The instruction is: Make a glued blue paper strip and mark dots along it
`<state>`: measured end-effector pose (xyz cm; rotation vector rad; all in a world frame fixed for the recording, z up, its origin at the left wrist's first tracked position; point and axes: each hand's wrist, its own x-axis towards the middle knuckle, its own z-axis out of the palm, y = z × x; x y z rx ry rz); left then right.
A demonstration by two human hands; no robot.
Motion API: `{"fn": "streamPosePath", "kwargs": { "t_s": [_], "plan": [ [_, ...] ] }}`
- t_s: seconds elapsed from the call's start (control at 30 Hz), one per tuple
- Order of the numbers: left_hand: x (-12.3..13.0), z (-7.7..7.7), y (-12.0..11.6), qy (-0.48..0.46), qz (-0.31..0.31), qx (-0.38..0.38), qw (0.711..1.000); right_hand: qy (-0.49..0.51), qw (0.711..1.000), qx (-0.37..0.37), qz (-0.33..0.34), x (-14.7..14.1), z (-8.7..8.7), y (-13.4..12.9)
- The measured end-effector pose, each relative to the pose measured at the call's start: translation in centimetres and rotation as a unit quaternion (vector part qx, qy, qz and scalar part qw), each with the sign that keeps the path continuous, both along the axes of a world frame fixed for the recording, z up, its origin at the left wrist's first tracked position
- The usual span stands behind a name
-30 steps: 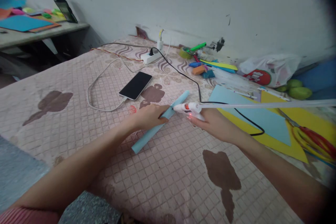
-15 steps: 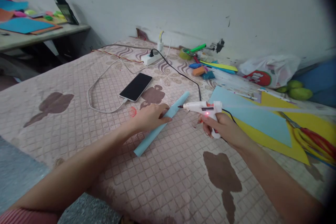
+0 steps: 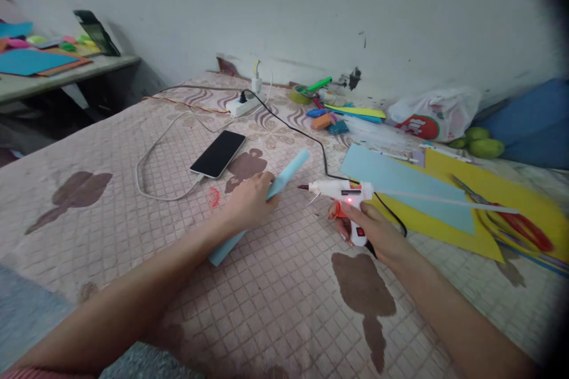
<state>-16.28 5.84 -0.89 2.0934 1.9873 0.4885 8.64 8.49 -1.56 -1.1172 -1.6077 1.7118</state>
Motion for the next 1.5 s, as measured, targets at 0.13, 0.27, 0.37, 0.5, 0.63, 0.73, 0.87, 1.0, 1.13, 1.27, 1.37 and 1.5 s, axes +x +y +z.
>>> {"fn": "streamPosePath", "kwargs": {
  "t_s": [0.13,0.27,0.37,0.5,0.63,0.73,0.87,1.0,1.13,1.27,1.37,1.5],
  "plan": [
    [-0.7,0.1,0.3,-0.120,-0.032,0.010,0.992,0.014,1.000,0.003,0.010,0.3,0.1,-0.2],
    [-0.6,-0.4,0.7,-0.243,-0.046,-0.064,0.967,0.023,1.000,0.006,0.021,0.4,0.5,-0.4],
    [-0.5,-0.6,0.9,-0.307,-0.069,-0.135,0.939,0.018,1.000,0.008,0.023,0.5,0.7,-0.5],
    [-0.5,0.1,0.7,-0.216,-0.086,-0.082,0.969,-0.023,0.999,0.027,0.019,0.9,0.9,-1.0],
    [0.0,0.5,0.0,-0.060,-0.096,0.005,0.994,-0.078,0.995,0.053,0.025,1.2,1.0,-1.4],
    [0.3,0.1,-0.1,-0.003,-0.102,0.009,0.995,-0.122,0.988,0.087,0.038,1.1,1.1,-1.4],
    [0.0,-0.7,0.4,-0.030,-0.108,0.035,0.993,-0.181,0.969,0.161,0.047,0.4,1.4,-0.9],
    [-0.3,-1.1,0.6,-0.054,-0.103,0.049,0.992,-0.225,0.943,0.242,0.042,-0.8,1.8,0.0],
    [-0.4,-1.2,0.6,-0.059,-0.103,0.048,0.992,-0.252,0.918,0.299,0.061,-2.0,2.5,0.8],
    [-0.4,-1.4,0.6,-0.067,-0.096,0.040,0.992,-0.284,0.896,0.330,0.085,-2.8,3.3,1.4],
    [-0.5,-1.5,0.6,-0.066,-0.100,0.045,0.992,-0.297,0.887,0.338,0.098,-3.2,3.9,1.7],
    [-0.4,-1.4,0.6,-0.066,-0.100,0.043,0.992,-0.301,0.884,0.342,0.108,-3.8,4.4,2.1]
  ]
}}
